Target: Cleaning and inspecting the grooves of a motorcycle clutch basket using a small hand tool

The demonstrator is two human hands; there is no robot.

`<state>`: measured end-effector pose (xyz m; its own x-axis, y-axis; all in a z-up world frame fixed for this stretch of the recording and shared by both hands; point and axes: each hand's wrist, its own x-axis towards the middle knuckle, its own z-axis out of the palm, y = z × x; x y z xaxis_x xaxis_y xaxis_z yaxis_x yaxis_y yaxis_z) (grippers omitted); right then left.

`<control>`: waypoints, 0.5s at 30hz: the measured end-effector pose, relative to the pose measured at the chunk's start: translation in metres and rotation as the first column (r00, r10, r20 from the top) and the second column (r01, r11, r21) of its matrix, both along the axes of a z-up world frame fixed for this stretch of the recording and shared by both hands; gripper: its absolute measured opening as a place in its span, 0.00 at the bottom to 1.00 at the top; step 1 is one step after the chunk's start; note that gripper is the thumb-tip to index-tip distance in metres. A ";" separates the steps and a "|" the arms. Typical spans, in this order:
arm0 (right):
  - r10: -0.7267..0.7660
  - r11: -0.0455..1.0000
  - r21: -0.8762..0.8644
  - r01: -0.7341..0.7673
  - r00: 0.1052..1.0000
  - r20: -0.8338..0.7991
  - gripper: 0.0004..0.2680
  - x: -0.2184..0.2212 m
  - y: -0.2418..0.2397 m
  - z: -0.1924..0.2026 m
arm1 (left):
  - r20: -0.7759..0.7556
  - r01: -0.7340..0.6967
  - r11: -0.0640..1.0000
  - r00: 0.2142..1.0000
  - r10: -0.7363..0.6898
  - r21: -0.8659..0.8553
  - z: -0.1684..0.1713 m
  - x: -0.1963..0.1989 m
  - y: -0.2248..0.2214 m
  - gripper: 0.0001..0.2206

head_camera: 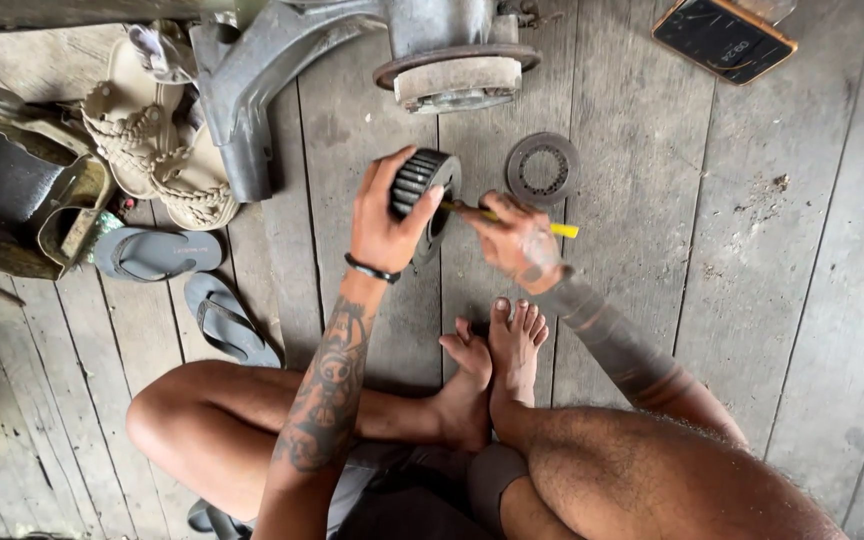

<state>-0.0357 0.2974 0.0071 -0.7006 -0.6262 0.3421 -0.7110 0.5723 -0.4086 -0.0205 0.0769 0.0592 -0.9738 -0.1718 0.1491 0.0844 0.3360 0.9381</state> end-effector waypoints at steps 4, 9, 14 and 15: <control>0.059 0.989 -0.145 -0.040 0.989 0.133 0.10 0.000 0.002 -0.010 | -0.001 0.058 0.998 0.998 -0.059 -0.030 -0.004 -0.012 -0.001 0.22; 0.089 0.982 -0.189 0.007 0.866 0.492 0.08 0.009 -0.020 0.052 | 0.032 0.012 0.999 0.999 -0.014 0.042 -0.005 -0.004 -0.006 0.21; 0.145 0.974 -0.205 -0.096 0.960 0.238 0.11 0.002 -0.005 -0.016 | -0.038 0.017 0.995 0.999 -0.013 0.103 -0.013 0.008 -0.014 0.21; 0.096 0.985 -0.140 -0.097 0.995 -0.012 0.13 0.004 -0.003 -0.039 | -0.038 -0.017 0.991 0.999 0.022 0.129 -0.015 0.008 -0.014 0.21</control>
